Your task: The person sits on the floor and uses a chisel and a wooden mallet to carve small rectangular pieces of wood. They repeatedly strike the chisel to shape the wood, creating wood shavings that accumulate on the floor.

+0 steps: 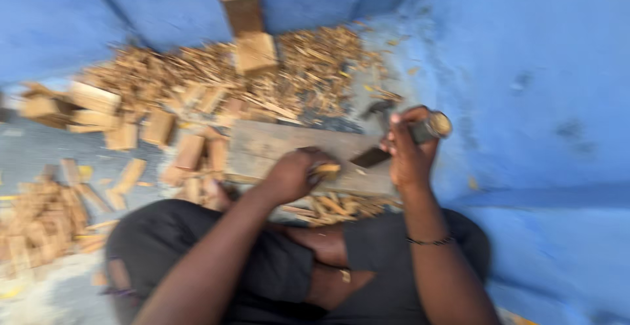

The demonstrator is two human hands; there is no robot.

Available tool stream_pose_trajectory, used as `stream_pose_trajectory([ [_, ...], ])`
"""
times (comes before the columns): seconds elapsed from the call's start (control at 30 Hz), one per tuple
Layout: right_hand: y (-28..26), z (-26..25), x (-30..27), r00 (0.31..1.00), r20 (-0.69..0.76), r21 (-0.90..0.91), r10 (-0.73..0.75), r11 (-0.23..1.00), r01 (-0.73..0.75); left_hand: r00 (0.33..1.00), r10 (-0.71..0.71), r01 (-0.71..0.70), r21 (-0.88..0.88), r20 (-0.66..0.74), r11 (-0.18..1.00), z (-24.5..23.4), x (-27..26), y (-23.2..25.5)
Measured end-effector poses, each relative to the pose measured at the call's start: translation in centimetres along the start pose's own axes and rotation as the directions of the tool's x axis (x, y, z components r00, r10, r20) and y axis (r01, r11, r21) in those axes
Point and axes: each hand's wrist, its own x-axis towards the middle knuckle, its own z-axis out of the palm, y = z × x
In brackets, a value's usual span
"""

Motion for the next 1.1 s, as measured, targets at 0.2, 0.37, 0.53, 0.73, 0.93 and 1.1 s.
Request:
stream_pose_trajectory([
  [0.2,2.9,-0.3,0.4,0.991,0.133,-0.143,0.032,0.99,-0.013,0.984,0.036,-0.05,-0.074,-0.175,0.996,-0.5,1.0,0.4],
  [0.37,3.4,-1.5,0.9,0.906,0.424,-0.155,0.003,0.985,0.069,0.987,0.006,-0.005,0.006,-0.162,1.0,0.1,1.2,0.6],
  [0.53,3.4,-0.7,-0.2,0.885,0.436,-0.185,0.162,0.979,-0.088,0.979,-0.013,0.022,0.043,-0.202,0.999,0.7,1.0,0.9],
  [0.73,3.5,-0.6,-0.1,0.931,0.33,-0.169,0.155,0.98,-0.103,0.99,-0.026,0.051,0.176,-0.139,0.983,1.2,0.8,1.5],
  [0.93,3.4,-1.0,0.6,0.966,0.226,-0.086,0.126,0.99,-0.109,0.998,0.033,-0.023,0.168,-0.058,0.986,0.5,1.0,2.4],
  [1.1,3.6,-1.3,1.0,0.987,0.12,-0.032,0.109,0.994,-0.106,0.997,0.054,-0.037,0.297,-0.05,0.954,0.0,0.9,2.5],
])
